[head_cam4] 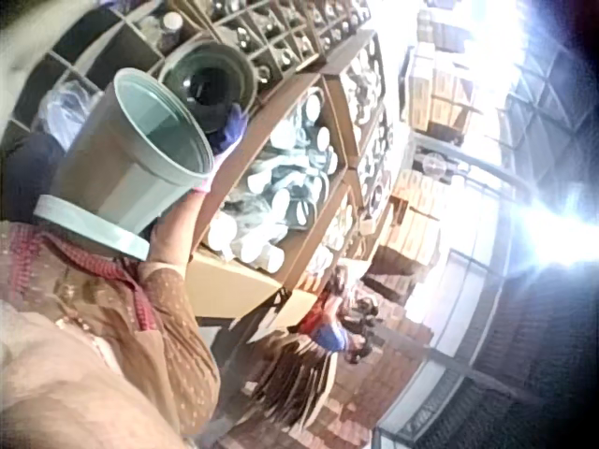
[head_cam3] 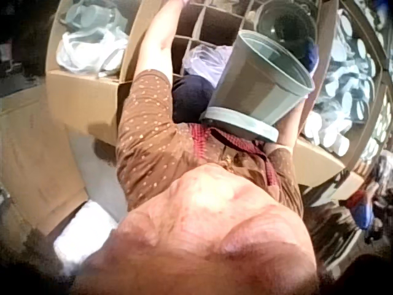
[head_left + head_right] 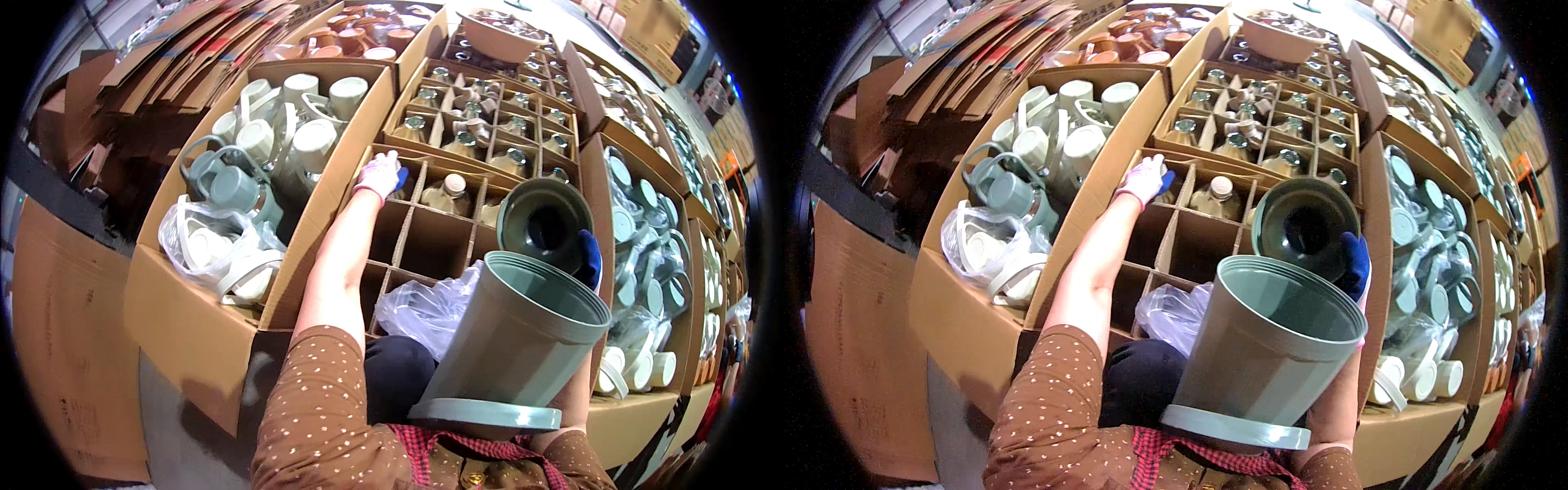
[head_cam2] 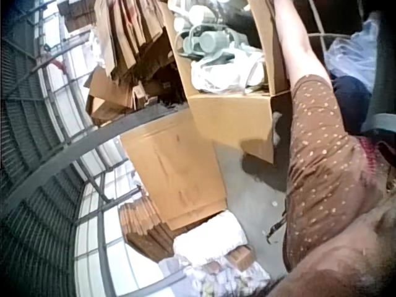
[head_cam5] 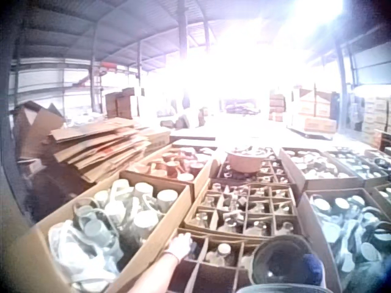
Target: The person assembles thermal flasks by inserting glass liners into plastic bodies, securing them with base caps, and placing the finished items into slots within large cardboard boxes.
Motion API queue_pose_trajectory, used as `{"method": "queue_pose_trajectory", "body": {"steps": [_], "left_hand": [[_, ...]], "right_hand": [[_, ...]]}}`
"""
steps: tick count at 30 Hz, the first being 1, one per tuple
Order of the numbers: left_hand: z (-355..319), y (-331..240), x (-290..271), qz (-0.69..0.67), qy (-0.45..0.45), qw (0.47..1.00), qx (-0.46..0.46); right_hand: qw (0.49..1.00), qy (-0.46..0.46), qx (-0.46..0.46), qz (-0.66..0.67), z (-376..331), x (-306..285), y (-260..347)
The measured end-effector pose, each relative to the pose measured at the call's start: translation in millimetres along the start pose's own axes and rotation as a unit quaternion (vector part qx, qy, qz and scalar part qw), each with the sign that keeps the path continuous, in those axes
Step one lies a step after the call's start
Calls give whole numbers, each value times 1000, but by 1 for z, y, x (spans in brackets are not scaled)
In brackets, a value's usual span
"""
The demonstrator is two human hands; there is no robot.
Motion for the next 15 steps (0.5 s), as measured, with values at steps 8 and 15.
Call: {"method": "queue_pose_trajectory", "body": {"steps": [8,15], "left_hand": [[17,-10,12,87,-74,993,11],[-35,-19,-54,129,-111,980,108]], "right_hand": [[982,-25,176,66,29,13,-23],[981,-10,192,-35,19,30,-4]]}}
Point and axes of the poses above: each hand's wrist, its own z-axis towards the middle knuckle, its own x-axis out of the palm, y = z × x, the point moved 4 cm from there along z, towards the middle knuckle, and after that the axes turned 13 degrees about y, right-handed, at the moved point
